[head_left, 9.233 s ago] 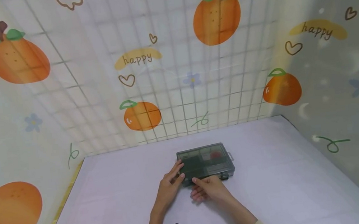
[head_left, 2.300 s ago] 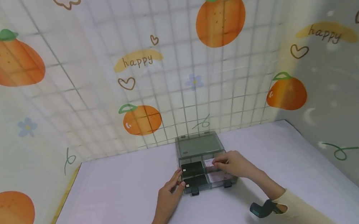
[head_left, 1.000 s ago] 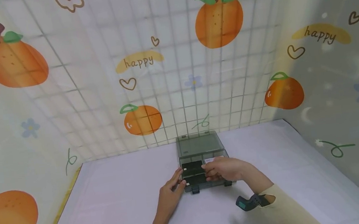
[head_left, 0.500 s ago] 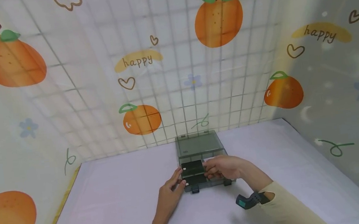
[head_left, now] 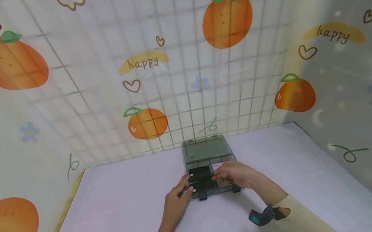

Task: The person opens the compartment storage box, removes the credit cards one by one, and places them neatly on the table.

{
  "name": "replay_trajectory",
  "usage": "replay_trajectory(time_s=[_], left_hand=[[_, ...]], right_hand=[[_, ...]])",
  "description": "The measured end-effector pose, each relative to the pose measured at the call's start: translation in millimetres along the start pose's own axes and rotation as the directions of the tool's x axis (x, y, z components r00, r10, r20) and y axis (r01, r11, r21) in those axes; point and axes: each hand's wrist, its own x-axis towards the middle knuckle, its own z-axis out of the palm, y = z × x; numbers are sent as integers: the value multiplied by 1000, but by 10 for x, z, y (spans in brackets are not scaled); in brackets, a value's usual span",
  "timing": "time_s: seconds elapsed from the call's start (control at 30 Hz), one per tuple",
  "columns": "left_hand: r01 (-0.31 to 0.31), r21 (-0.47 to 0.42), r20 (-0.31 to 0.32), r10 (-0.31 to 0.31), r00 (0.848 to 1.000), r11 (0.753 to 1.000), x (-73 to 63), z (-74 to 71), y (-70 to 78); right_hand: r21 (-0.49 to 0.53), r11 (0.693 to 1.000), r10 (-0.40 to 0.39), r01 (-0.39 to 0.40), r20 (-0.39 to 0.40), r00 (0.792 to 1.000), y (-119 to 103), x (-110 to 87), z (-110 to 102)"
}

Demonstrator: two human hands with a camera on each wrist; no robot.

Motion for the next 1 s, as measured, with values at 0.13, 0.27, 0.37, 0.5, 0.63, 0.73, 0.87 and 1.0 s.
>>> replay_trajectory(time_s=[0.13, 0.27, 0.37, 0.5, 0.63, 0.73, 0.87, 1.0], left_hand=[[-15, 3, 1, 15, 1000, 1000, 3, -4, 4], [-23, -1, 1, 23, 1000, 1000, 4, -4, 0], [-31, -10, -4, 31, 1000, 999, 7, -7, 8], [-44, -19, -5, 44, 999, 999, 11, -7, 23], [-47, -10, -4, 47, 999, 999, 14, -3, 13], [-52, 2, -9, 52, 999, 999, 16, -6, 4], [-52, 0, -6, 52, 999, 999, 12, -14, 0], [-36, -11, 2, 36, 999, 999, 9, -14, 4]], right_hand=[[-36, 999, -34, 33, -31, 999, -10, -25, 30], [-110, 992, -68, 61, -63, 996, 0, -42, 53], [-163, 983, -95, 79, -88, 992, 12, -49, 69], [-201, 976, -112, 86, -124, 986, 28, -41, 83], [-209, 974, -125, 91, -158, 979, 59, -12, 98], [-192, 975, -141, 107, -170, 975, 88, 24, 120], [-222, 970, -151, 104, -207, 967, 105, 73, 162], [-276, 958, -154, 81, -252, 955, 83, 105, 198]])
